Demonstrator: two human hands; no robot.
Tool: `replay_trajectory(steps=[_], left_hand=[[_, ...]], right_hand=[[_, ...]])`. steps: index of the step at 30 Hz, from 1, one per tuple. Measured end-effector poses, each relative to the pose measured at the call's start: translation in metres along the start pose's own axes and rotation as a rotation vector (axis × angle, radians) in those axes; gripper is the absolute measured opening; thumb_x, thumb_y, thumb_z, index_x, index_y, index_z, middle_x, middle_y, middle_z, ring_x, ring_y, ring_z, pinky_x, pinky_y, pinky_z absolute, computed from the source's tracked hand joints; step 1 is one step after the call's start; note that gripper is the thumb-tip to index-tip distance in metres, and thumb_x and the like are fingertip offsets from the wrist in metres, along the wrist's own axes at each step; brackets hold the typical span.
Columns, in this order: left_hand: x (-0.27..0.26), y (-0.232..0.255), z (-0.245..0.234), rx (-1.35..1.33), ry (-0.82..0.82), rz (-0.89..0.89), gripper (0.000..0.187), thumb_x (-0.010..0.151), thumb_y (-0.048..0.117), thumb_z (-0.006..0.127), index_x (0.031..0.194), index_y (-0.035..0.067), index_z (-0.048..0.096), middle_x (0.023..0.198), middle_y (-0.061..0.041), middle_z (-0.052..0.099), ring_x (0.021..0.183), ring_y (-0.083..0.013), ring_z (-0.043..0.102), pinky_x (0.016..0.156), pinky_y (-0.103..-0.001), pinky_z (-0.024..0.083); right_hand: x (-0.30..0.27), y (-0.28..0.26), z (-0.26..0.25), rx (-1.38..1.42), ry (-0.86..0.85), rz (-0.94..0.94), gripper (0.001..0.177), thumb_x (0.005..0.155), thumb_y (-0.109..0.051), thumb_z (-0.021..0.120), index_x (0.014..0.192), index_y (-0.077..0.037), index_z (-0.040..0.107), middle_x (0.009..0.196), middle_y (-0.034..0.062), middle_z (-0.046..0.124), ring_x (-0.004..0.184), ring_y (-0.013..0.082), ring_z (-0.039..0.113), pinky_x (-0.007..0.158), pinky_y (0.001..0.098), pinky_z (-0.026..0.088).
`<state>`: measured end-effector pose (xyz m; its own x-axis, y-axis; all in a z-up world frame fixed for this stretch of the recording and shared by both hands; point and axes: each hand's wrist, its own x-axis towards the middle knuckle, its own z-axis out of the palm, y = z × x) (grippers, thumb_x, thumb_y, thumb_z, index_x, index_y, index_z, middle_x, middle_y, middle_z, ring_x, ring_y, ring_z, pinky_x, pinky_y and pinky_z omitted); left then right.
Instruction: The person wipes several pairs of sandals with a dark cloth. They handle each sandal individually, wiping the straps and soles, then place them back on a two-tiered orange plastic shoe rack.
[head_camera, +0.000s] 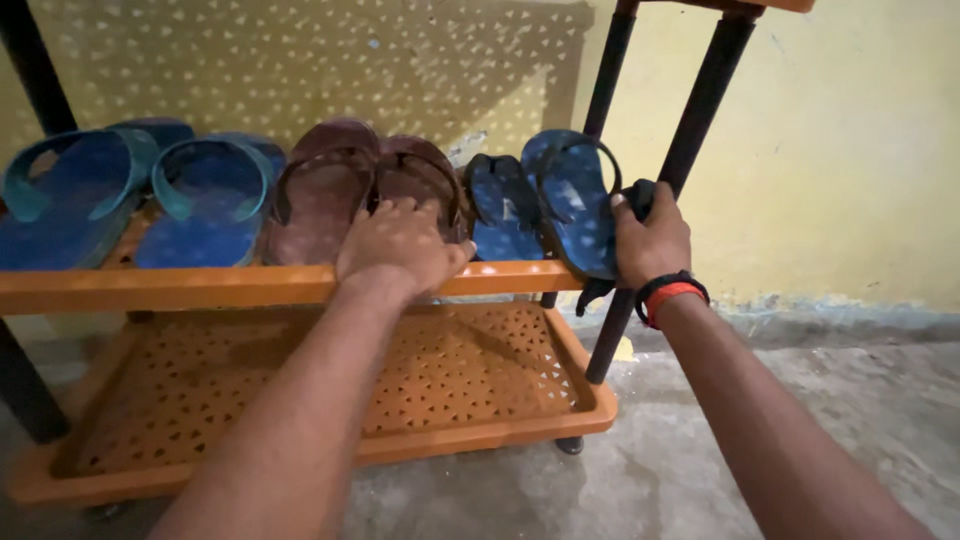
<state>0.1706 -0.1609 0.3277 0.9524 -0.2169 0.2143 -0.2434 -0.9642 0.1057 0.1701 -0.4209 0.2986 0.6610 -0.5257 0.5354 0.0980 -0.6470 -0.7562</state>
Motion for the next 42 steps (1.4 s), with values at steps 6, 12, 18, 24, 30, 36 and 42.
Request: replay_trajectory(steps=[6,12,18,24,30,36,42], left_hand=[[0.013,-0.001,-0.002,-0.046,-0.073,-0.058,0.082,0.093,0.063,0.053,0.158,0.016,0.035,0.166,-0.008,0.029,0.154,-0.027,0.026,0.125,-0.046,0.022],[0.008,0.003,-0.008,-0.118,-0.007,-0.11,0.095,0.087,0.06,0.064,0.16,0.018,0.021,0.164,-0.013,0.02,0.151,-0.033,0.019,0.121,-0.053,0.013],[0.01,0.002,-0.008,-0.113,-0.101,0.033,0.045,0.095,0.039,0.06,0.14,0.04,0.06,0.171,-0.003,0.016,0.158,-0.0328,0.008,0.127,-0.061,0.004],[0.028,0.023,-0.001,-0.209,-0.125,0.025,0.052,0.093,0.03,0.064,0.142,0.043,0.057,0.173,-0.006,0.0,0.159,-0.0343,-0.006,0.126,-0.059,-0.005],[0.047,0.032,0.008,-0.19,-0.199,0.045,0.06,0.095,0.037,0.059,0.152,0.049,0.044,0.173,-0.008,-0.006,0.159,-0.0391,-0.005,0.126,-0.059,-0.001],[0.058,0.03,0.023,-0.226,-0.083,-0.04,0.056,0.095,0.045,0.054,0.15,0.036,0.048,0.17,-0.01,0.013,0.155,-0.0397,0.011,0.124,-0.058,0.008],[0.054,0.012,0.016,-0.63,0.284,-0.067,0.054,0.098,0.046,0.041,0.145,0.022,0.056,0.149,-0.019,0.048,0.134,-0.0437,0.046,0.112,-0.059,0.033]], right_hand=[[0.002,0.004,-0.007,-0.003,-0.025,-0.075,0.053,0.085,-0.047,0.08,0.11,-0.003,0.063,0.098,0.0177,0.074,0.091,0.0297,0.073,0.081,0.0396,0.056],[-0.014,0.002,-0.012,0.015,-0.035,-0.049,0.049,0.081,-0.045,0.081,0.104,-0.003,0.071,0.094,0.0148,0.077,0.086,0.0251,0.076,0.081,0.0369,0.058],[-0.009,-0.002,-0.01,0.011,-0.046,-0.017,0.046,0.082,-0.042,0.08,0.105,-0.003,0.071,0.094,0.0143,0.077,0.086,0.0247,0.076,0.081,0.0373,0.057],[-0.012,0.006,-0.004,0.105,0.038,-0.077,0.04,0.084,-0.036,0.08,0.103,-0.002,0.071,0.091,0.013,0.077,0.084,0.0227,0.074,0.08,0.036,0.056],[-0.011,0.016,0.005,0.187,0.135,-0.108,0.034,0.086,-0.03,0.08,0.105,-0.004,0.069,0.088,0.0107,0.075,0.081,0.0185,0.071,0.077,0.0335,0.055],[-0.01,0.013,-0.001,0.255,0.095,-0.132,0.033,0.087,-0.027,0.079,0.107,-0.003,0.068,0.09,0.0093,0.074,0.081,0.017,0.067,0.076,0.0324,0.054],[0.007,-0.024,0.013,0.54,-0.154,0.167,0.035,0.089,-0.024,0.072,0.116,-0.005,0.063,0.1,0.0075,0.073,0.083,0.0174,0.069,0.073,0.0364,0.057]])
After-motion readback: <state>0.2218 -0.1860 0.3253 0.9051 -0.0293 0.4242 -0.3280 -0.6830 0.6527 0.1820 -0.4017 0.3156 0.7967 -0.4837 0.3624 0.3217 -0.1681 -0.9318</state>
